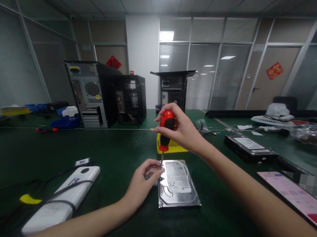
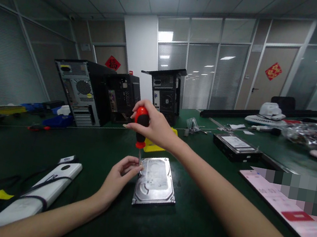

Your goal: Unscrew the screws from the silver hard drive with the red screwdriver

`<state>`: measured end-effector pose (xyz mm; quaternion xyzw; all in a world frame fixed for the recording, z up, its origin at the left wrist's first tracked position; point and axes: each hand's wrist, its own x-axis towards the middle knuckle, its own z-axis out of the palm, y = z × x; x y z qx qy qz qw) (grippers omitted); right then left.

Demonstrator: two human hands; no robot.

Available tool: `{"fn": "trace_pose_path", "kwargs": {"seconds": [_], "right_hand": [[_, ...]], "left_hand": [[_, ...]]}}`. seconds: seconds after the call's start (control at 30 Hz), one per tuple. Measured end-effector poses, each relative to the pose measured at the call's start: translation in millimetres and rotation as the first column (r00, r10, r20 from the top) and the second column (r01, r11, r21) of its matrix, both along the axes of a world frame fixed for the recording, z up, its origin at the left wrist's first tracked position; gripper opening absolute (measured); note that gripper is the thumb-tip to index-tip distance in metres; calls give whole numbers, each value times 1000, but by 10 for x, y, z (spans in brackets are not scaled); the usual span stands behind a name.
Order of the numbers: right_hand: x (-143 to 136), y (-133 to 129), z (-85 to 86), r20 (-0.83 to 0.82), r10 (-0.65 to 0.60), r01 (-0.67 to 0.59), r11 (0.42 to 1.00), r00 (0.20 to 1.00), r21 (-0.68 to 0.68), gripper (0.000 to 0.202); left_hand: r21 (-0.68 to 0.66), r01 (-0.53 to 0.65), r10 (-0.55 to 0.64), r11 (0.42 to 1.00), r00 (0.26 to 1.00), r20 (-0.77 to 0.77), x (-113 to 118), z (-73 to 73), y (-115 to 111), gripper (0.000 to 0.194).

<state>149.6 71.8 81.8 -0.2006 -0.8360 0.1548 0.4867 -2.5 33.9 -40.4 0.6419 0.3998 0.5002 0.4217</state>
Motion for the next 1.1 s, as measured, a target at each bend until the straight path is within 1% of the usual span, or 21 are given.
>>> {"fn": "trace_pose_path", "kwargs": {"seconds": [0.1, 0.27, 0.33, 0.4, 0.47, 0.6, 0.67, 0.73, 0.87, 0.93, 1.0, 1.03, 1.1], "right_hand": [[-19, -26, -1, -18, 25, -25, 1000, 1000, -11, 32], [-31, -154, 52, 48, 29, -24, 995, 998, -101, 25], [-18, -180, 82, 76, 64, -56, 993, 995, -102, 27], [2, -168, 102, 83, 94, -88, 993, 992, -84, 25], [17, -133, 105, 44, 128, -123, 987, 991, -101, 22], [6, -80, 69, -58, 228, -236, 949, 972, -211, 27], [-17, -91, 50, -81, 255, -267, 933, 963, -243, 31], [-36, -122, 43, -93, 251, -267, 923, 964, -277, 33], [-27, -171, 69, -82, 203, -219, 895, 976, -388, 30], [-6, -165, 91, -60, 181, -190, 909, 982, -372, 28], [12, -142, 104, -63, 174, -185, 931, 983, -315, 23], [17, -127, 106, -77, 183, -198, 934, 980, -298, 20], [20, -102, 105, -105, 219, -241, 922, 970, -303, 20]], "left_hand": [[29, -22, 23, 999, 999, -22, 1, 7, 2, 20], [111, -63, 71, 992, 995, -74, -3, 20, 0, 19], [115, -72, 82, 991, 993, -79, -5, 22, -5, 18], [120, -80, 92, 989, 991, -93, -5, 29, -14, 16], [126, -78, 93, 989, 989, -112, -4, 39, -26, 15], [121, -61, 76, 991, 989, -126, -1, 56, -41, 16], [115, -55, 70, 992, 989, -128, -2, 55, -39, 16], [106, -52, 66, 993, 990, -127, -2, 48, -34, 16], [87, -48, 57, 995, 993, -105, -1, 40, -29, 15], [76, -44, 51, 996, 994, -100, -2, 42, -33, 15], [71, -36, 44, 997, 993, -106, -4, 44, -38, 16], [73, -30, 38, 997, 993, -110, -4, 43, -40, 16], [80, -18, 27, 997, 992, -121, -5, 38, -39, 16]]}}
